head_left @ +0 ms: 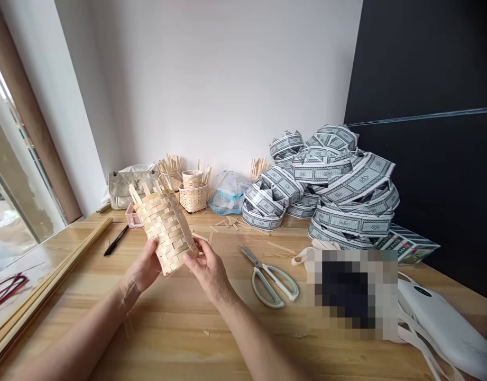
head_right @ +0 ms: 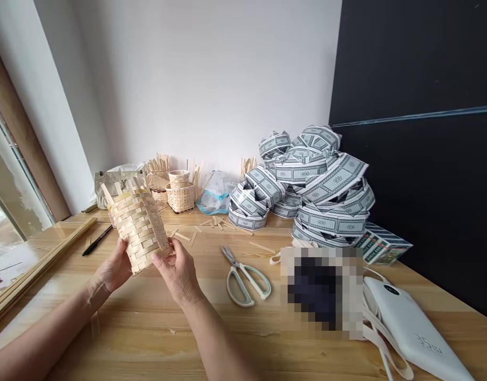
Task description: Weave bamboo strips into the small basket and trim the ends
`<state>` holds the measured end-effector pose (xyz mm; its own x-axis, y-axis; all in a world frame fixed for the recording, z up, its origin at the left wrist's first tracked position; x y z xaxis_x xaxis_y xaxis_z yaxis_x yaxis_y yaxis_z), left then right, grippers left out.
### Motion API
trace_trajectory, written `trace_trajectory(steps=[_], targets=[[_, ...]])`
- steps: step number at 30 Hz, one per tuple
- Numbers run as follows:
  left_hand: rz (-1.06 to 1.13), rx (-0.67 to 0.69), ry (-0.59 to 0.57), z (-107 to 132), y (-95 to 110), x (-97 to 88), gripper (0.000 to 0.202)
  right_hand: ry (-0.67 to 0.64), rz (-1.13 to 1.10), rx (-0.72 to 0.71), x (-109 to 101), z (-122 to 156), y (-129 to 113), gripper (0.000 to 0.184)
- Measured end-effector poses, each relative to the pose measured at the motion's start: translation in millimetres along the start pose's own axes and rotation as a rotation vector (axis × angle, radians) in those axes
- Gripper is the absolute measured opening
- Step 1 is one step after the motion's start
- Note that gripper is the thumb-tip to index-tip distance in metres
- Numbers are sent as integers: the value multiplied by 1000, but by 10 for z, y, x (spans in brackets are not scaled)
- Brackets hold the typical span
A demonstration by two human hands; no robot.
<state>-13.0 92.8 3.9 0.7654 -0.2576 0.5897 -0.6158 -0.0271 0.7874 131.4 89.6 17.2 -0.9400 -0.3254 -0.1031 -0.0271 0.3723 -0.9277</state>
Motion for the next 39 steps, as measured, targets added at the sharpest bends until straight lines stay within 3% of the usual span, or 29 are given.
trace_trajectory(steps=[5,9,13,15,16,18,22,24,29,33,39], targets=[[-90,16,20,29,43,50,57,14,11,16,-91,1,-4,36],[-97,51,46,30,65,84,59,-32,48,-64,-101,9,-48,36],[-60,130,62,24,96,86,59,5,306,-182,-204,-28,-163,47],[-7,164,87,10,123,31,55,117,644,-88,-367,-56,-237,43],[30,174,104,-2,137,-13,51,158,854,26,-469,-58,-265,36],[116,191,141,-28,166,-118,41,62,1197,291,-655,-15,-282,26],[269,226,116,-68,217,-253,36,-177,1474,524,-947,238,-220,23],[314,222,45,-70,224,-239,42,-212,1503,571,-1046,376,-132,22],[349,227,-83,-40,237,-138,54,-180,1361,519,-1136,520,-6,24],[390,200,-59,-35,234,-145,52,-106,1461,591,-1202,548,-2,30],[382,166,-13,-50,193,-188,47,-109,1451,661,-1256,511,93,42]])
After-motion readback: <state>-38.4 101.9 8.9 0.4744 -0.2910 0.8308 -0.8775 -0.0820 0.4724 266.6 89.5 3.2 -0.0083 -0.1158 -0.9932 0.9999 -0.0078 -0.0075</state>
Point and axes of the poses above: each hand's wrist, its own z-axis away from the middle knuckle, its own x-axis out of the palm, y = z × x, the point moved 4 cm from there along -z, towards the middle knuckle, and after that the axes turned 1 degree about -x, right-handed, at the moved point
